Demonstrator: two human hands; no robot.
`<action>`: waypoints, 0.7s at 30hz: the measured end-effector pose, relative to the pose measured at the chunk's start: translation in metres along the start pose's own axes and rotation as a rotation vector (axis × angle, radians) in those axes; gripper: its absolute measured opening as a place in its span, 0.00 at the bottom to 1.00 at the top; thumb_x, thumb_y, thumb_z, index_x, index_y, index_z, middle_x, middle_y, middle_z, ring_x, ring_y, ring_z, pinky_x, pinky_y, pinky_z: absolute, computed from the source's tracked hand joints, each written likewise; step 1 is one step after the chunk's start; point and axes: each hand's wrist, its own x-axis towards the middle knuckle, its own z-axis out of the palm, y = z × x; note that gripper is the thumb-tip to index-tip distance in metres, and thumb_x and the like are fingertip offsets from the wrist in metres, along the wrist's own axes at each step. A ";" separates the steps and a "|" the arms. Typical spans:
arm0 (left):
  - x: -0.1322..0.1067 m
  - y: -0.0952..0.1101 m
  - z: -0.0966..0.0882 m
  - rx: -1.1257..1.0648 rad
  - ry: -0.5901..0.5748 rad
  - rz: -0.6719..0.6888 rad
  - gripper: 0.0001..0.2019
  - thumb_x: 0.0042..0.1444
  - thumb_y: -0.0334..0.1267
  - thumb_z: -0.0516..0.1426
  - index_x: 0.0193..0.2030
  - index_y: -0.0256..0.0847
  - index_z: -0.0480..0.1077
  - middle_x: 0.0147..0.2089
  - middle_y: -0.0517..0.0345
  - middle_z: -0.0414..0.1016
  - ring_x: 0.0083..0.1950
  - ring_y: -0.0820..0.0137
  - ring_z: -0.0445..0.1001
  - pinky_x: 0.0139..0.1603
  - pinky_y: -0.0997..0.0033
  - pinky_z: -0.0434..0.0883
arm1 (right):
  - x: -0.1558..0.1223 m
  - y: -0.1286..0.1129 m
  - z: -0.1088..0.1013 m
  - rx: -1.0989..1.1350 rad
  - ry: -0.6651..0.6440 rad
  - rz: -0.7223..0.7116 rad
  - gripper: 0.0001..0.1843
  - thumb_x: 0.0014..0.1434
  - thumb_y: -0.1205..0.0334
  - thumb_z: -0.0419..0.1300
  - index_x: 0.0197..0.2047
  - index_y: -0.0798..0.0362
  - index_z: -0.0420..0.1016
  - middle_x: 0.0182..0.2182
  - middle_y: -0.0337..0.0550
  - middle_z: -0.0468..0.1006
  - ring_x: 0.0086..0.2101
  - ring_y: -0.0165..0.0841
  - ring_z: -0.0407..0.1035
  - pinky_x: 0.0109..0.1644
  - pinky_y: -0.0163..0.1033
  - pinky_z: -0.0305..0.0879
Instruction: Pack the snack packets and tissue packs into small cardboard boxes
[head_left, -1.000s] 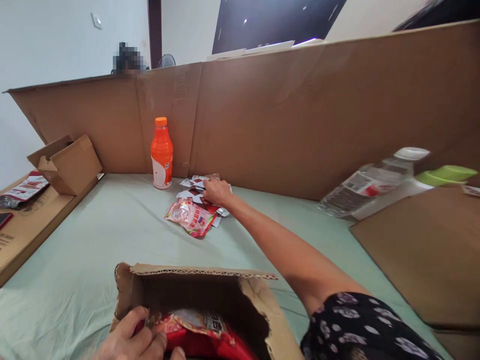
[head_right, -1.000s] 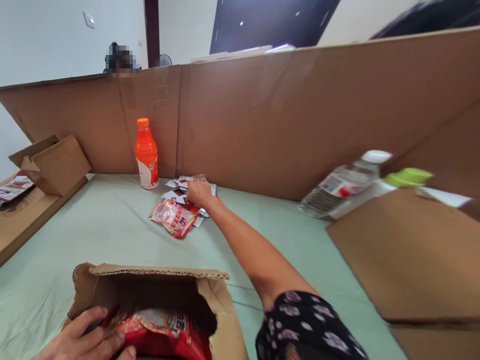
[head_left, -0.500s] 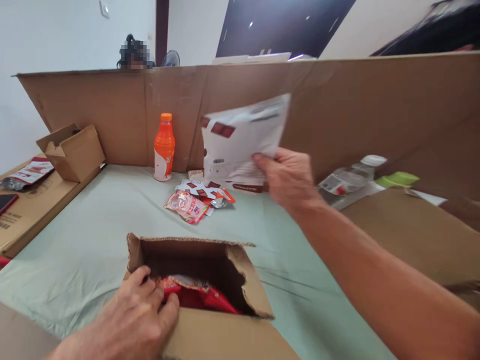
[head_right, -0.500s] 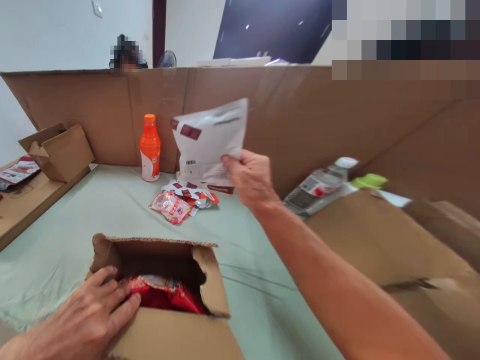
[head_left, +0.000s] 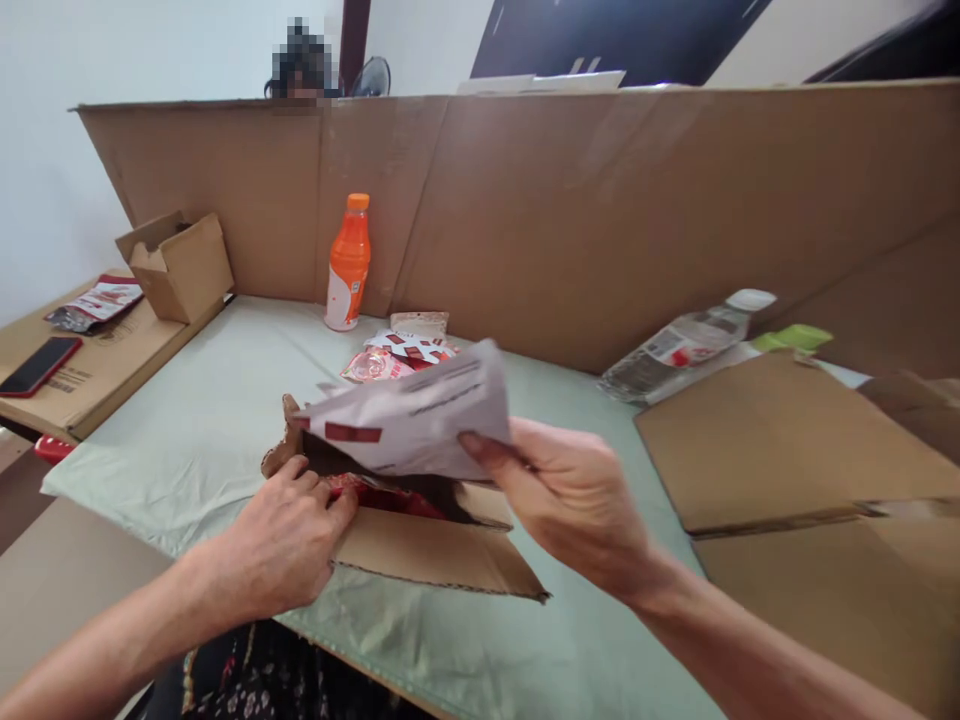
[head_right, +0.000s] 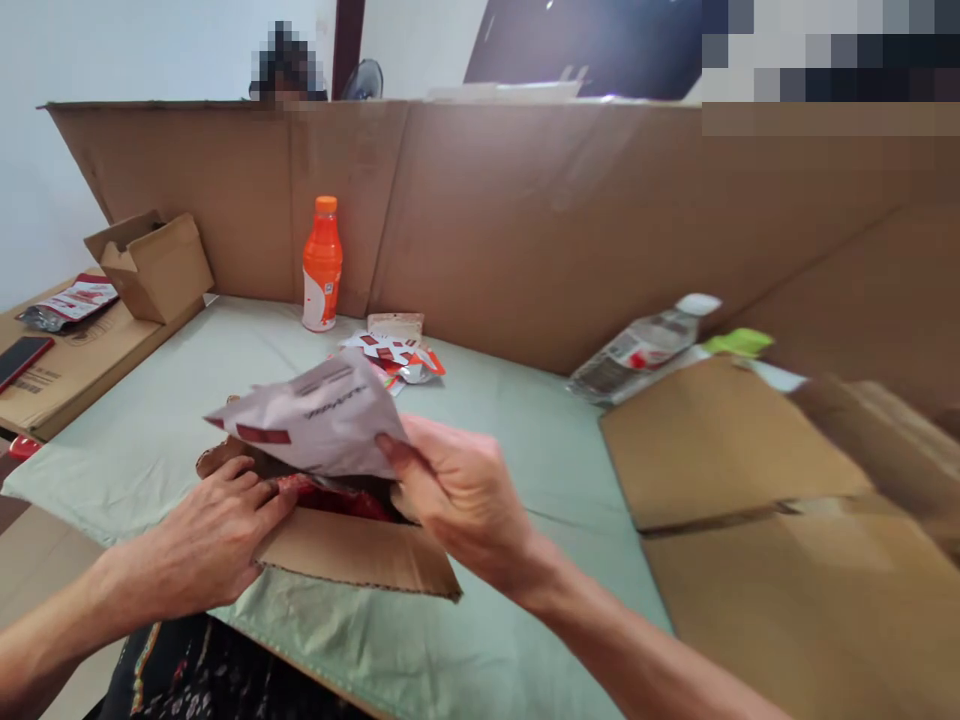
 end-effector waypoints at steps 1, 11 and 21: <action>0.000 0.000 0.001 -0.006 0.009 -0.004 0.22 0.57 0.32 0.57 0.59 0.28 0.70 0.50 0.40 0.80 0.51 0.52 0.78 0.58 0.50 0.71 | -0.001 0.002 0.005 -0.049 -0.045 -0.051 0.16 0.67 0.61 0.53 0.29 0.50 0.76 0.22 0.37 0.75 0.24 0.31 0.69 0.30 0.34 0.68; -0.003 -0.002 0.008 -0.103 0.046 -0.035 0.26 0.51 0.30 0.58 0.59 0.27 0.70 0.51 0.36 0.79 0.54 0.50 0.78 0.59 0.49 0.73 | 0.006 0.010 0.016 -0.511 -0.315 -0.217 0.22 0.62 0.75 0.45 0.42 0.53 0.80 0.34 0.45 0.84 0.33 0.34 0.78 0.35 0.34 0.67; 0.000 -0.003 0.011 -0.116 0.035 -0.043 0.25 0.50 0.29 0.58 0.57 0.31 0.70 0.52 0.37 0.79 0.54 0.49 0.77 0.61 0.45 0.72 | 0.020 0.002 0.047 -0.742 -0.771 -0.031 0.18 0.59 0.78 0.52 0.44 0.56 0.80 0.38 0.54 0.85 0.38 0.44 0.80 0.37 0.40 0.66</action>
